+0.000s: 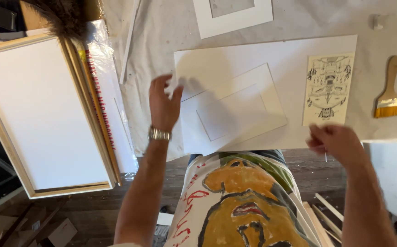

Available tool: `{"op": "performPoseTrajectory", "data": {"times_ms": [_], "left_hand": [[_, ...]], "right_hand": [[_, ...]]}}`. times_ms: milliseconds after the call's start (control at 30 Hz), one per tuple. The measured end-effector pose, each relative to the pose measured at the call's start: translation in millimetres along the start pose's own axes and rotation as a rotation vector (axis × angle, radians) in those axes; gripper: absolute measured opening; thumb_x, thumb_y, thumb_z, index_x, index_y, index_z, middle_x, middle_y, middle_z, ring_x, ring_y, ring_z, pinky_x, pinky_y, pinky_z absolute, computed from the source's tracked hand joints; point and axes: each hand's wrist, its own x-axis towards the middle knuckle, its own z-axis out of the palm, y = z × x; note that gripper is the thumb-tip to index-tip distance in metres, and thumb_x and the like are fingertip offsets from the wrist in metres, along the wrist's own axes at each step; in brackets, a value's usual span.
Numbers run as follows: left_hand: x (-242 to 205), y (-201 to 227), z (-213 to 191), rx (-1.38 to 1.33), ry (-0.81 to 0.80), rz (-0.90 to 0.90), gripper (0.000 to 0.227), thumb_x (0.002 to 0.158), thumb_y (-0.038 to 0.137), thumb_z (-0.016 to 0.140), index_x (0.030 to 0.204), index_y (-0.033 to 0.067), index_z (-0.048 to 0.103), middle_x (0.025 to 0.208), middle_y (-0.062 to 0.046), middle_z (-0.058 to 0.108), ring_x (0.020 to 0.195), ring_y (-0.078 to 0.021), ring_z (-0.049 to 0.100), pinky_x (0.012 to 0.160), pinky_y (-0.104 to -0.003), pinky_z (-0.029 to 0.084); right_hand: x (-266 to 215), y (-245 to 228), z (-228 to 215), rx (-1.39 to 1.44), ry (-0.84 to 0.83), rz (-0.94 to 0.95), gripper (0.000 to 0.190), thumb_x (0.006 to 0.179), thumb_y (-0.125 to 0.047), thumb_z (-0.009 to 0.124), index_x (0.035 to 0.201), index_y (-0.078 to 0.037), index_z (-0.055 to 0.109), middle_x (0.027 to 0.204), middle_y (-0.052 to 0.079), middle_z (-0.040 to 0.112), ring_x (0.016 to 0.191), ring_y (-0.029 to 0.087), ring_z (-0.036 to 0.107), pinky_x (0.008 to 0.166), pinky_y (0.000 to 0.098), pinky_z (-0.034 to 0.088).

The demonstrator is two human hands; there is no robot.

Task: Aligning a drawing with a mat board and backing for framing

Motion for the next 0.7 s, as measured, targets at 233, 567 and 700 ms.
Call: {"op": "performPoseTrajectory", "data": {"times_ms": [233, 567, 700], "left_hand": [[111.8, 57.2, 79.7, -0.221, -0.076, -0.214, 0.056, 0.086, 0.036, 0.073, 0.132, 0.0088, 0.056, 0.126, -0.006, 0.066, 0.113, -0.0204, 0.066, 0.090, -0.036, 0.060], [100.7, 80.7, 89.7, -0.948, 0.241, -0.503, 0.047, 0.083, 0.013, 0.078, 0.126, 0.0058, 0.061, 0.118, -0.007, 0.078, 0.102, -0.0139, 0.070, 0.077, -0.032, 0.050], [43.2, 122.4, 69.7, -1.265, 0.327, -0.660, 0.038, 0.088, 0.022, 0.071, 0.119, 0.0051, 0.057, 0.097, -0.006, 0.059, 0.086, -0.0180, 0.053, 0.073, -0.030, 0.043]], "right_hand": [[156.1, -166.9, 10.3, 0.282, 0.093, -0.807, 0.016, 0.108, -0.023, 0.065, 0.117, -0.011, 0.058, 0.108, 0.003, 0.070, 0.090, 0.011, 0.071, 0.072, 0.0278, 0.065], [163.5, -214.6, -3.4, 0.346, -0.203, -0.484, 0.006, 0.102, -0.025, 0.072, 0.103, -0.019, 0.071, 0.078, -0.010, 0.059, 0.066, 0.002, 0.054, 0.064, 0.0215, 0.054], [153.1, -168.0, 6.8, 0.856, -0.456, -0.375, 0.012, 0.096, -0.009, 0.073, 0.104, -0.013, 0.065, 0.078, -0.003, 0.059, 0.061, 0.010, 0.052, 0.054, 0.0247, 0.048]]}}
